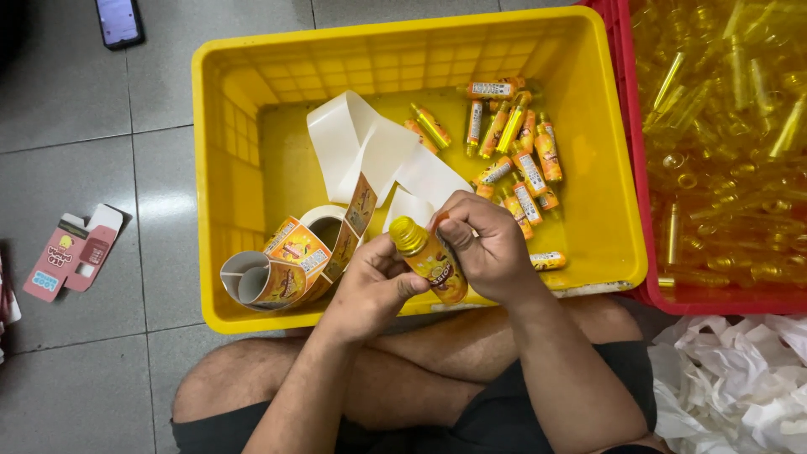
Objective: The person sits on the floor and repeatedly applies labels to small yellow bottles. They pick up a bottle, wrap a label from a roll around it, and place the labeled bottle into a red crate. The process is repeated continuously with items from a yellow crate.
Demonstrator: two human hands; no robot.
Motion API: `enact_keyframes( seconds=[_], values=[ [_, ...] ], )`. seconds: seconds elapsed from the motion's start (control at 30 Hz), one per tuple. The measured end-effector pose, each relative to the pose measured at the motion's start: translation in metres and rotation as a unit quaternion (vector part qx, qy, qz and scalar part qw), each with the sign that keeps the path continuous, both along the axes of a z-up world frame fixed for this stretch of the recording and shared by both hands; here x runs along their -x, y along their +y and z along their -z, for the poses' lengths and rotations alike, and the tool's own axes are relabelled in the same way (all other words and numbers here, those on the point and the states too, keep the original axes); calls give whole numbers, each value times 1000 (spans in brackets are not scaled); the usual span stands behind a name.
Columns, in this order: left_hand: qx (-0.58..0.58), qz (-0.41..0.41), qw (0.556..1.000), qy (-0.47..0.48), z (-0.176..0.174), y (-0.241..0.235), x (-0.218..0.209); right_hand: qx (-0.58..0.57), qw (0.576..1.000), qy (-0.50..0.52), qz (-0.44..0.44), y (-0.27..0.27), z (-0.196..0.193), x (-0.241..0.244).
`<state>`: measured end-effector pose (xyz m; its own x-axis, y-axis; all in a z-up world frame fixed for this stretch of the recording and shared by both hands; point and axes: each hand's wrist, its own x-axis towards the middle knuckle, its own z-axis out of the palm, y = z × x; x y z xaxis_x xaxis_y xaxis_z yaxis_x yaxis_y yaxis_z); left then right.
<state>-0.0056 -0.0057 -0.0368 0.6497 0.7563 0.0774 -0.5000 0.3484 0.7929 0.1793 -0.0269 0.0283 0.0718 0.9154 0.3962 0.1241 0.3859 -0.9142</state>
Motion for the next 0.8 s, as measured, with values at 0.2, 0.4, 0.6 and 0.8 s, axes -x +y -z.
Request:
enact_keyframes(
  seconds=[0.2, 0.4, 0.6, 0.8],
  values=[
    [-11, 1, 1000, -8, -17, 2, -5, -16, 999, -26, 9, 1, 0, 0],
    [-15, 1, 1000, -10, -31, 5, -5, -19, 999, -39, 5, 1, -1, 1],
    [-2, -28, 999, -36, -24, 1, -8, -28, 998, -49, 16, 1, -4, 2],
    [22, -27, 998, -59, -19, -1, -11, -52, 993, -83, 61, 1, -2, 6]
  ],
)
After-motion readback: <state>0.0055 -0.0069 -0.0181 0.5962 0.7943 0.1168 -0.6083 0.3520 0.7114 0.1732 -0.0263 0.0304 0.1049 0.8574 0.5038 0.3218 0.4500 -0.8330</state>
